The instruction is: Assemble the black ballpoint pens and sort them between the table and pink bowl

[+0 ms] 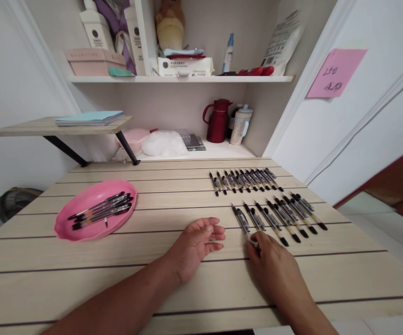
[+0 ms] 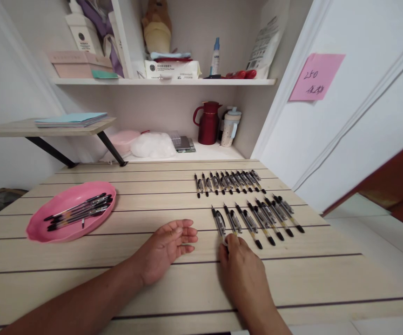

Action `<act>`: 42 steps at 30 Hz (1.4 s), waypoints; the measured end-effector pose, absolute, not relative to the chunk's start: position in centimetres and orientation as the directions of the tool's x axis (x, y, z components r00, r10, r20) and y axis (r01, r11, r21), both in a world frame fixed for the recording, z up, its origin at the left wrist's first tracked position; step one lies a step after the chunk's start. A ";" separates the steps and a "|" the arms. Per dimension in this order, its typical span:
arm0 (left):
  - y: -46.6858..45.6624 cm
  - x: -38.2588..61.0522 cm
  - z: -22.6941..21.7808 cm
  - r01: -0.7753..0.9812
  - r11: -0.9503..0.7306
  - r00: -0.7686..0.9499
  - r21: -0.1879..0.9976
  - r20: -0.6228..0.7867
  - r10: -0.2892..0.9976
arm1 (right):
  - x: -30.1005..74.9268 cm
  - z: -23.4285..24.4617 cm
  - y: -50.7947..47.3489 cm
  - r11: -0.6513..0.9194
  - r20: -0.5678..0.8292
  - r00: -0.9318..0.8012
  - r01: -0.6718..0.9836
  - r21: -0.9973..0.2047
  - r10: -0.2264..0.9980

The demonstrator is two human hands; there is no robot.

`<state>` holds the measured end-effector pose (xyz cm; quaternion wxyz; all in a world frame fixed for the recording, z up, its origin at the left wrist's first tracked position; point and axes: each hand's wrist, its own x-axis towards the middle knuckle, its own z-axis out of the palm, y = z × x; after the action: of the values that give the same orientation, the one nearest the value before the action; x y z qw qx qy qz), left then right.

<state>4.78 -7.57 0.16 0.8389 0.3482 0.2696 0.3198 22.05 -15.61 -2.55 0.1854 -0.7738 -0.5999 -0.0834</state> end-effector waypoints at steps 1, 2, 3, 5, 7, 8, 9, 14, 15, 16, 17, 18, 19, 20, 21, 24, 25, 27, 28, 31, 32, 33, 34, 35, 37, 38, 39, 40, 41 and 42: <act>-7.6 4.8 0.2 -0.348 0.552 0.651 0.758 -0.229 0.724 | 22.1 -2.6 -15.6 -0.214 0.353 0.269 0.959 -0.186 0.896; -7.6 4.8 0.1 -0.347 0.551 0.653 0.759 -0.227 0.723 | 22.1 -2.6 -15.6 -0.217 0.352 0.272 0.958 -0.187 0.896; -7.6 4.7 0.1 -0.346 0.549 0.655 0.761 -0.223 0.722 | 22.1 -2.6 -15.6 -0.222 0.348 0.276 0.957 -0.187 0.896; -7.6 4.7 0.1 -0.347 0.545 0.659 0.763 -0.215 0.721 | 22.1 -2.6 -15.6 -0.229 0.337 0.282 0.955 -0.190 0.898; -7.5 4.7 0.0 -0.348 0.543 0.660 0.764 -0.211 0.721 | 22.2 -2.5 -15.6 -0.229 0.328 0.283 0.954 -0.194 0.901; -7.5 4.7 0.0 -0.348 0.543 0.660 0.764 -0.211 0.721 | 22.2 -2.5 -15.6 -0.231 0.326 0.286 0.953 -0.196 0.901; -7.5 4.7 0.1 -0.348 0.543 0.658 0.765 -0.212 0.722 | 22.2 -2.5 -15.6 -0.235 0.324 0.289 0.952 -0.197 0.901; -7.6 4.7 0.2 -0.347 0.539 0.651 0.768 -0.217 0.728 | 22.3 -2.5 -15.6 -0.251 0.324 0.302 0.949 -0.190 0.897; -7.6 4.7 0.2 -0.348 0.538 0.651 0.768 -0.216 0.728 | 22.3 -2.5 -15.6 -0.253 0.325 0.303 0.949 -0.188 0.896; -7.5 4.7 0.2 -0.349 0.538 0.651 0.767 -0.214 0.728 | 22.3 -2.5 -15.6 -0.255 0.324 0.305 0.949 -0.186 0.896; -7.5 4.8 0.1 -0.350 0.539 0.652 0.767 -0.214 0.727 | 22.3 -2.4 -15.6 -0.256 0.323 0.305 0.948 -0.186 0.896; -7.5 4.8 0.1 -0.351 0.539 0.653 0.765 -0.213 0.727 | 22.3 -2.4 -15.6 -0.255 0.320 0.305 0.948 -0.188 0.897; -7.5 4.8 0.1 -0.351 0.540 0.654 0.765 -0.213 0.726 | 22.3 -2.4 -15.6 -0.253 0.318 0.304 0.948 -0.192 0.898; -7.5 4.8 0.1 -0.352 0.539 0.653 0.765 -0.212 0.727 | 22.3 -2.4 -15.6 -0.252 0.315 0.304 0.948 -0.196 0.899; -7.5 4.7 0.1 -0.353 0.539 0.653 0.765 -0.212 0.727 | 22.3 -2.4 -15.6 -0.253 0.315 0.306 0.947 -0.199 0.898; -7.6 4.7 0.2 -0.348 0.538 0.655 0.768 -0.212 0.725 | 22.3 -2.3 -15.8 -0.259 0.337 0.316 0.944 -0.204 0.887; -7.6 4.6 0.3 -0.343 0.536 0.657 0.771 -0.211 0.724 | 22.3 -2.3 -15.9 -0.254 0.356 0.313 0.946 -0.203 0.881; -7.5 4.5 0.4 -0.327 0.522 0.662 0.788 -0.204 0.721 | 22.0 -2.3 -16.2 -0.223 0.405 0.290 0.953 -0.205 0.867; -7.5 4.5 0.4 -0.313 0.508 0.662 0.802 -0.199 0.723 | 21.7 -2.2 -16.4 -0.200 0.429 0.274 0.957 -0.209 0.861; -7.0 4.3 0.7 -0.245 0.423 0.641 0.872 -0.182 0.746 | 20.2 -2.2 -16.8 -0.080 0.465 0.177 0.972 -0.221 0.868; -6.8 4.2 0.9 -0.206 0.371 0.616 0.906 -0.174 0.768 | 19.5 -2.2 -16.9 -0.029 0.462 0.130 0.975 -0.218 0.877; -6.4 3.9 1.2 -0.154 0.302 0.586 0.941 -0.159 0.795 | 18.9 -2.2 -16.9 0.019 0.455 0.081 0.977 -0.211 0.887; -6.0 3.6 1.6 -0.086 0.214 0.549 0.973 -0.133 0.825 | 18.3 -2.2 -17.0 0.059 0.444 0.037 0.978 -0.201 0.895; -5.5 3.1 2.2 0.002 0.105 0.511 0.994 -0.091 0.855 | 17.9 -2.2 -17.0 0.089 0.435 0.003 0.978 -0.191 0.901; -4.2 1.4 3.5 0.228 -0.170 0.457 0.959 0.049 0.888 | 17.3 -2.3 -17.0 0.113 0.425 -0.025 0.977 -0.182 0.905; -3.4 0.2 4.3 0.359 -0.318 0.447 0.878 0.137 0.884 | 17.1 -2.4 -17.0 0.119 0.426 -0.031 0.976 -0.183 0.904; -2.6 -1.2 5.0 0.501 -0.447 0.450 0.741 0.219 0.866 | 17.1 -2.4 -16.9 0.122 0.429 -0.032 0.975 -0.185 0.903; -1.8 -2.8 5.6 0.649 -0.510 0.442 0.565 0.266 0.857 | 17.1 -2.4 -16.9 0.124 0.430 -0.033 0.975 -0.186 0.902; -0.9 -4.5 6.1 0.778 -0.487 0.405 0.395 0.277 0.871 | 17.2 -2.5 -16.9 0.124 0.429 -0.034 0.975 -0.183 0.902; -0.1 -6.3 6.5 0.874 -0.414 0.352 0.252 0.259 0.900 | 17.3 -2.5 -16.9 0.123 0.427 -0.036 0.976 -0.177 0.904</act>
<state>-6.27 -0.13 6.49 0.0348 0.8213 0.5400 0.1806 17.28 -16.90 -2.47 0.2234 -0.6572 -0.7152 -0.0814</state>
